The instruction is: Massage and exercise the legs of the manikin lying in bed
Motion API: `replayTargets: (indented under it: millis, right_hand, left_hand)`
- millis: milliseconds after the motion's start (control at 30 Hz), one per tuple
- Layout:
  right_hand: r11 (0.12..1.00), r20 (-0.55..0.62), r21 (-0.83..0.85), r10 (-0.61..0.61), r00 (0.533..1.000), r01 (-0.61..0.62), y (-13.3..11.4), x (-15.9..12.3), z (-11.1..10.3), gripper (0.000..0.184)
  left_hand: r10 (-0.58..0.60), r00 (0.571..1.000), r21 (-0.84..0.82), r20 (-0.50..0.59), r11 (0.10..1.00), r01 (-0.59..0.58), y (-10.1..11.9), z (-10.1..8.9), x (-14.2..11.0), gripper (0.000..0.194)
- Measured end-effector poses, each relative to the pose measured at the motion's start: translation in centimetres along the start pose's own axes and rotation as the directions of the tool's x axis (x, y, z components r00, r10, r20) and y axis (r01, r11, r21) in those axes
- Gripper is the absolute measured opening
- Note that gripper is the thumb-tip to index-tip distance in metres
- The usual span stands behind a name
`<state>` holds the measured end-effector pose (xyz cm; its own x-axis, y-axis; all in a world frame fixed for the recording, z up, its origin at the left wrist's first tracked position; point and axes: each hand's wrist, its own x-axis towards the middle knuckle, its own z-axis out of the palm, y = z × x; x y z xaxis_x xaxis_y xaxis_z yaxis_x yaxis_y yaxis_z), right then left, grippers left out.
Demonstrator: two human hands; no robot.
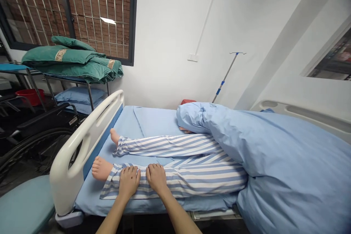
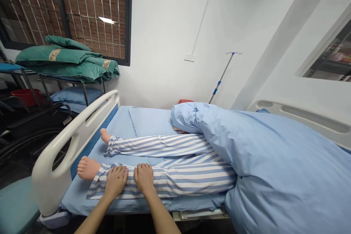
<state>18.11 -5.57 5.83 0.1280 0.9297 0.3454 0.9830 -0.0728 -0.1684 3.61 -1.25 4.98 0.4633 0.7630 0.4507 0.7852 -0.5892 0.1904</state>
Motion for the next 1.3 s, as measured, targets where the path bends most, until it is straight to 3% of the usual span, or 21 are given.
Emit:
replayTargets:
  millis: [200, 467, 633, 800, 933, 1067, 1167, 1300]
  right_hand:
    - [1.0, -0.01, 0.017, -0.007, 1.0, 0.007, 0.1, -0.1, -0.5, 0.026]
    - [0.997, -0.018, 0.078, -0.015, 1.0, 0.016, 0.4, -0.5, -0.7, 0.027]
    - [0.996, -0.039, 0.084, -0.017, 0.999, 0.02, 0.5, -0.5, -0.4, 0.026]
    - [0.996, -0.034, 0.093, -0.007, 0.999, 0.011, 0.5, -0.4, -0.5, 0.026]
    - [0.995, -0.035, 0.103, -0.007, 0.999, 0.011, 0.7, -0.3, -0.4, 0.026]
    - [0.994, -0.023, 0.106, -0.025, 0.999, 0.028, 0.9, -0.2, 0.2, 0.026]
    - [0.992, -0.005, 0.121, -0.03, 1.0, 0.031, 1.1, -0.1, 0.5, 0.024]
    - [0.984, 0.081, 0.179, -0.025, 0.996, 0.011, 1.6, 0.5, 0.5, 0.021]
  left_hand:
    - [-0.019, 0.998, 0.059, 0.066, 0.998, 0.015, 0.7, -0.7, 0.0, 0.029]
    - [0.021, 0.988, 0.217, 0.151, 0.975, -0.054, 0.7, 0.2, 0.0, 0.032]
    - [0.036, 0.994, 0.254, 0.104, 0.965, -0.062, 0.9, 1.0, -0.4, 0.031]
    - [-0.008, 0.997, 0.111, 0.076, 0.994, -0.001, 0.9, 1.4, -0.5, 0.032]
    - [-0.042, 0.999, -0.083, 0.036, 0.996, 0.044, -0.7, -0.1, 1.4, 0.035]
    - [-0.051, 0.998, -0.025, -0.037, 0.998, 0.05, -3.4, -1.6, 3.2, 0.03]
    - [-0.071, 0.995, 0.127, 0.077, 0.99, 0.061, -4.2, -0.8, 3.0, 0.027]
    - [-0.015, 0.984, 0.223, 0.178, 0.974, -0.026, -3.2, 1.9, 1.7, 0.033]
